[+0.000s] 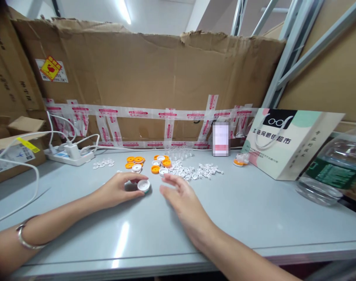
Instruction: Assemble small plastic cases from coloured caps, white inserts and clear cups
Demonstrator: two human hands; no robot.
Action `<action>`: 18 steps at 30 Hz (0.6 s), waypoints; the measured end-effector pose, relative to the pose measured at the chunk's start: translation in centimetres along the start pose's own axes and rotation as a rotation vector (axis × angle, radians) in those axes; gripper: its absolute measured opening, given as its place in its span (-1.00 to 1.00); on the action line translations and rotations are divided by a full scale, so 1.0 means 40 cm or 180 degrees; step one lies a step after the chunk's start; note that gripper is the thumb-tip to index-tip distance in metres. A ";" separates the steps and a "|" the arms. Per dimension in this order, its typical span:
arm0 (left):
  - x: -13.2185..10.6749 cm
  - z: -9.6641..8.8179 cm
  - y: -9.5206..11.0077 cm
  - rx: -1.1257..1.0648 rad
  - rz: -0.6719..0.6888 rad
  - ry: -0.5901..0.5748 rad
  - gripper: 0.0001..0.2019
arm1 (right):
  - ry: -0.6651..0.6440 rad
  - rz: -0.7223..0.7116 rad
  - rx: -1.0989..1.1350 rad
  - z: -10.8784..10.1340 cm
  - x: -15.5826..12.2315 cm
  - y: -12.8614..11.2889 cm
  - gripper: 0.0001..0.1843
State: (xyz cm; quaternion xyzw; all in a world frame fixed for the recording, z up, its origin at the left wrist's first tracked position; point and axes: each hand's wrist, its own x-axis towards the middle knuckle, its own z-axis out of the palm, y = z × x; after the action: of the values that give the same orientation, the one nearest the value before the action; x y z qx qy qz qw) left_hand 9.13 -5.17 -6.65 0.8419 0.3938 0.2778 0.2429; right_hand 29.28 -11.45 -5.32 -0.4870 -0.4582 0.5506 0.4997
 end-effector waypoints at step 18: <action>0.006 0.014 -0.018 0.0036 0.0072 -0.0231 -0.64 | -0.0830 -0.0413 -0.4057 -0.388 0.370 -0.110 -0.67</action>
State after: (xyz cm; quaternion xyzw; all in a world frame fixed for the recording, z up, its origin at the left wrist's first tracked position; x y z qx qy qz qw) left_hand 9.24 -4.67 -7.44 0.8572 0.3767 0.2477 0.2490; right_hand 44.77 3.94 -3.77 -0.5884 -0.7801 0.1944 0.0856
